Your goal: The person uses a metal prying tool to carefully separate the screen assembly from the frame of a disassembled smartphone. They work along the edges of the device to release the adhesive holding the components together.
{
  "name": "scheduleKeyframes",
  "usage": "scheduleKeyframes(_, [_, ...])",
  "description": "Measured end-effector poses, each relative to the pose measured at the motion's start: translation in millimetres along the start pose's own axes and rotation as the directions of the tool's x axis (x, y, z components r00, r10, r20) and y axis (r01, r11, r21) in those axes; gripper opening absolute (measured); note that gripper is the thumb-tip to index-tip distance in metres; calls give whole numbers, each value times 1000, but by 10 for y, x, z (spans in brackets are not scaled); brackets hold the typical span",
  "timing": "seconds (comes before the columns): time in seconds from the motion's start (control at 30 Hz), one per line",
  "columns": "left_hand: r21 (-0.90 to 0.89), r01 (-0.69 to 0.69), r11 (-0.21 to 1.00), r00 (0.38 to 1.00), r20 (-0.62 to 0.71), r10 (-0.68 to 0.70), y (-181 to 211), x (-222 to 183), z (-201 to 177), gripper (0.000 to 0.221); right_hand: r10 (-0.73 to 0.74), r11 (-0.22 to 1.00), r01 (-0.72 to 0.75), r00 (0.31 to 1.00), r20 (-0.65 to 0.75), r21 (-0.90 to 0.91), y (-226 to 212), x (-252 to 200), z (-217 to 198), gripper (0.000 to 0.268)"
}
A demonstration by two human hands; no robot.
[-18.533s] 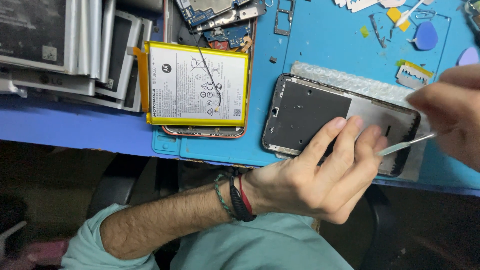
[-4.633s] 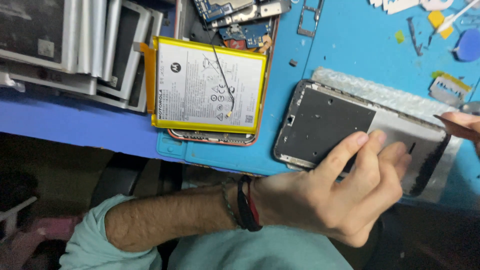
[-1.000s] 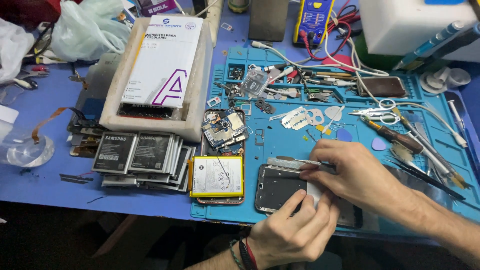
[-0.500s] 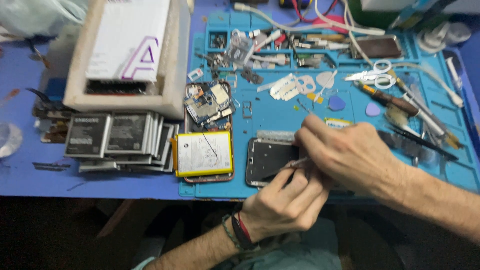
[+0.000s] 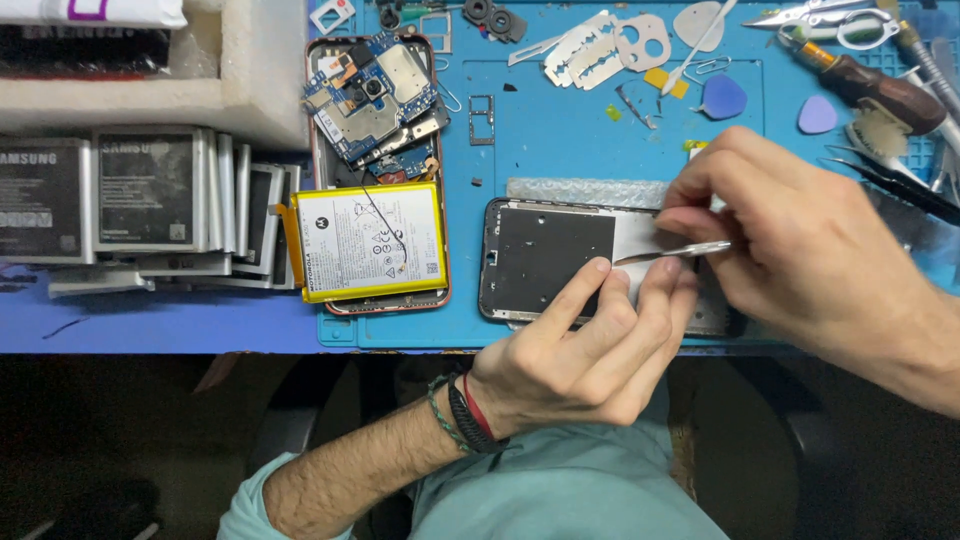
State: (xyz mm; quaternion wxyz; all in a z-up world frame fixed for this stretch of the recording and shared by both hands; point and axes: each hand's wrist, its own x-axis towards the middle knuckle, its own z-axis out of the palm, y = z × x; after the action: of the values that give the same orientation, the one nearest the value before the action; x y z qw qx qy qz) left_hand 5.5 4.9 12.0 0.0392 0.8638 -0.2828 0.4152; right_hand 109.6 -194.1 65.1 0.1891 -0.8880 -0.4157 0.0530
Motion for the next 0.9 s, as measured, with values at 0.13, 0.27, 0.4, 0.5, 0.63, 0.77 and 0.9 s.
scheduleKeyframes(0.13, [17,15,1000,999,-30,-15,4,-6,26,23,132,987,-121,986,-107,104,149,-184,-78,12])
scheduleKeyframes(0.27, [21,14,1000,999,-37,-13,-4,-4,37,21,339,933,-318,934,-114,168,387,-319,-52,23])
scheduleKeyframes(0.4, [20,16,1000,999,-33,-15,-6,-6,34,21,259,966,-258,958,-123,29,310,-154,-67,48])
scheduleKeyframes(0.5, [16,24,1000,999,-37,-23,4,-12,46,20,178,983,-182,979,-101,-33,235,14,-85,53])
scheduleKeyframes(0.63, [58,23,998,999,-34,-21,2,-31,54,19,287,949,-272,954,-83,160,74,150,-28,44])
scheduleKeyframes(0.77, [19,41,999,999,-20,-40,10,-57,45,21,195,973,-195,981,19,124,-69,235,-103,12])
scheduleKeyframes(0.9, [42,30,999,999,-20,-29,-16,-47,29,31,29,991,-32,999,18,132,-191,347,-91,15])
